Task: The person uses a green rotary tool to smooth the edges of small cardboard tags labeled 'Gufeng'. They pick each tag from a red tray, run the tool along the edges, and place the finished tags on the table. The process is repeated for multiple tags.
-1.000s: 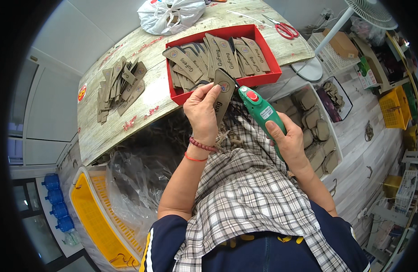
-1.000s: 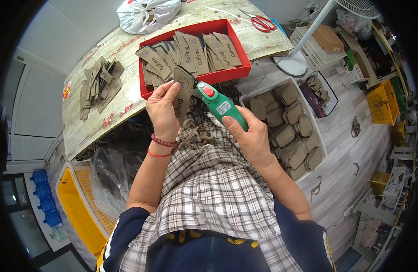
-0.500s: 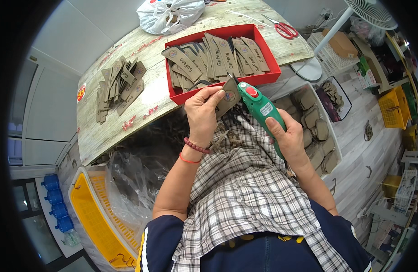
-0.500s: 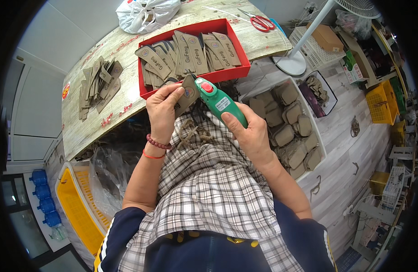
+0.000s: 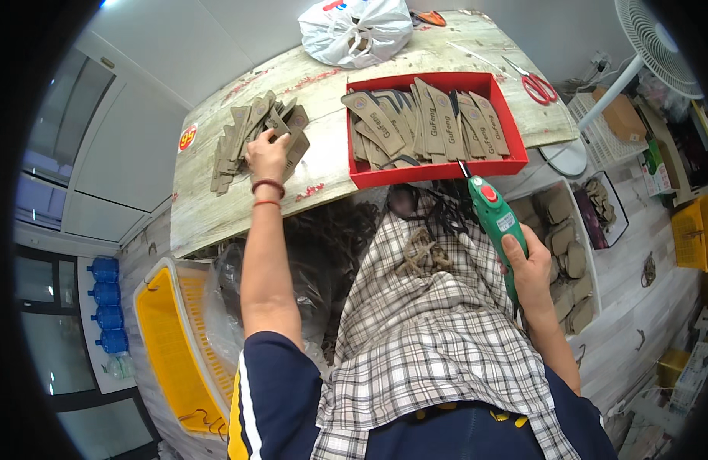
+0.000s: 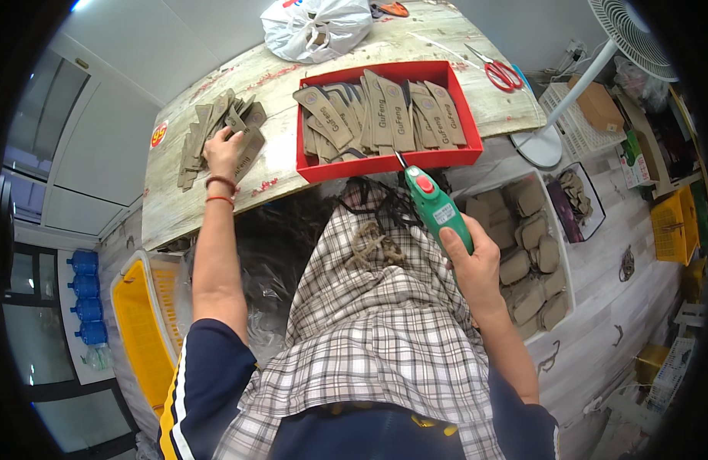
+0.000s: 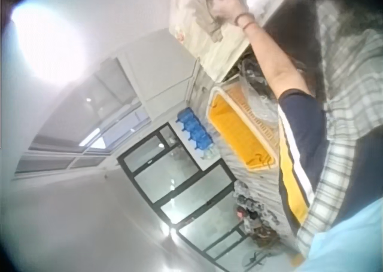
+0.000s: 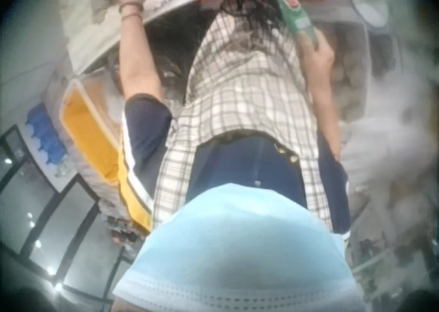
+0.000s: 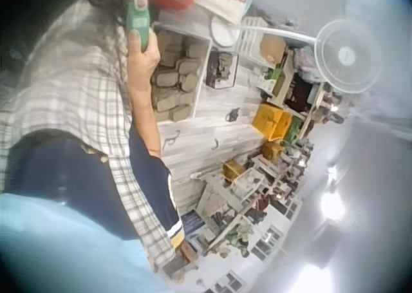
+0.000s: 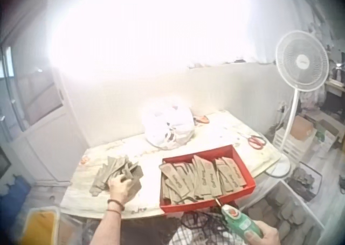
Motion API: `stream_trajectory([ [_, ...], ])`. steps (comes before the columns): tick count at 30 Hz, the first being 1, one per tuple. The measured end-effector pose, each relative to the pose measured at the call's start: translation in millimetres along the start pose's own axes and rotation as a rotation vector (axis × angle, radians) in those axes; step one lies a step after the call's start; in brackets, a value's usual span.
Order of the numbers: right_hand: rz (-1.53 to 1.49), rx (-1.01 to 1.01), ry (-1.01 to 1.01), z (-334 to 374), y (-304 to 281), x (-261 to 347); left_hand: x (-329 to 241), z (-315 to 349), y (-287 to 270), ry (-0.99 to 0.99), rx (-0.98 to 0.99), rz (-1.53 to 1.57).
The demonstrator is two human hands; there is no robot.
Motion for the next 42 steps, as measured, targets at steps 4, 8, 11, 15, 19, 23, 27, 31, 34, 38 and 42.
stream_trajectory([
  [4, 0.047, -0.014, 0.008, -1, -4, -4, -98, 21, 20, 0.285, -0.035, -0.139],
  [8, 0.054, -0.020, -0.008, -3, -2, -3, -152, 30, 44, 0.379, 0.115, -0.182],
  [11, 0.033, -0.032, -0.004, -3, -3, -5, -164, 38, 45, 0.389, 0.130, -0.244],
  [15, 0.028, -0.032, -0.017, -4, -4, -5, -162, 47, 45, 0.414, -0.115, 0.054],
  [19, 0.024, -0.050, -0.050, -8, -2, 1, -192, 73, 19, 0.083, 0.125, 0.901],
  [23, 0.042, -0.059, -0.145, -10, 3, 14, -210, 110, -3, -0.168, 0.344, 1.574],
  [27, 0.058, -0.079, -0.145, -11, 5, 15, -225, 149, -13, -0.297, 0.474, 1.741],
  [31, 0.050, -0.090, -0.094, -6, 3, 10, -233, 178, -9, -0.441, 0.424, 1.711],
  [34, 0.043, -0.077, -0.071, -3, 0, 2, -236, 192, -1, -0.517, 0.443, 1.723],
  [38, 0.049, -0.088, -0.056, 1, -2, -2, -240, 202, 8, -0.529, 0.489, 1.728],
  [42, 0.028, -0.077, -0.041, 0, -3, -1, -243, 211, 9, -0.574, 0.498, 1.729],
])
Point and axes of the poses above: each hand's wrist, its own z-axis away from the middle knuckle, its own y-axis out of the palm, x = y × z, the point moved 2 cm from there along -z, towards the middle knuckle, and after that the axes turned 2 degrees about -x, right-handed, at the moved point
